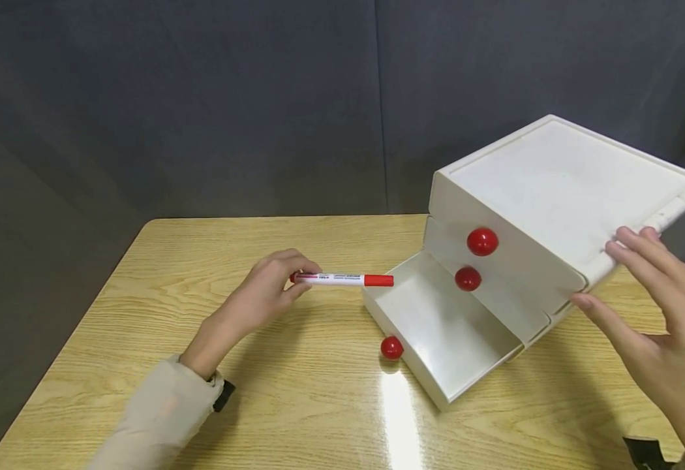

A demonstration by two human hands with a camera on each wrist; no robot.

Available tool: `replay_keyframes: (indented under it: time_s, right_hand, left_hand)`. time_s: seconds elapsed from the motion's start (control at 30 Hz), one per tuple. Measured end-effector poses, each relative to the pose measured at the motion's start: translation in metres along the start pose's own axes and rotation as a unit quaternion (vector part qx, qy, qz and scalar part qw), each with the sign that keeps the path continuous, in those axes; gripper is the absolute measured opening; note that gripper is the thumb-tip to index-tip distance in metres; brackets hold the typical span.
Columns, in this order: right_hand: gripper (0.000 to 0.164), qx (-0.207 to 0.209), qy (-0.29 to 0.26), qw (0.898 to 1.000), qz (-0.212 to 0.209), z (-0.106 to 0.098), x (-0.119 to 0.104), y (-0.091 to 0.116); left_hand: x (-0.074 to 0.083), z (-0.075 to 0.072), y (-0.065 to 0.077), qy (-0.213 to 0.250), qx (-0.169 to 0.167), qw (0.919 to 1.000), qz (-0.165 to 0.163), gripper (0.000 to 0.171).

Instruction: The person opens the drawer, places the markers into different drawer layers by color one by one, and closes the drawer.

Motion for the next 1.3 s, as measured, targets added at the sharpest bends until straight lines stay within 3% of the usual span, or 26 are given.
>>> replay_keyframes:
  time_s: [0.5, 0.83, 1.3]
  right_hand:
    - [0.075, 0.006, -0.01, 1.0, -0.003, 0.001, -0.004, -0.002]
    - [0.075, -0.011, 0.007, 1.0, 0.003, -0.001, -0.001, -0.001]
    - [0.075, -0.024, 0.018, 1.0, 0.005, -0.001, 0.005, 0.002]
  left_hand:
    - [0.025, 0.014, -0.017, 0.014, -0.018, 0.9979, 0.06, 0.019]
    - [0.039, 0.027, -0.025, -0.006, -0.043, 0.9951, 0.089, 0.021]
    - [0.06, 0.041, -0.037, 0.003, -0.086, 0.9914, 0.098, 0.024]
Point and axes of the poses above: each hand's wrist, its own y-axis away from the middle knuckle, its own z-axis out of the palm, x = y × z, the point moved 3 cm from there along -y, towards the middle knuckle, and after that the axes turned 3 degrees about x, right-handed, at the moved point
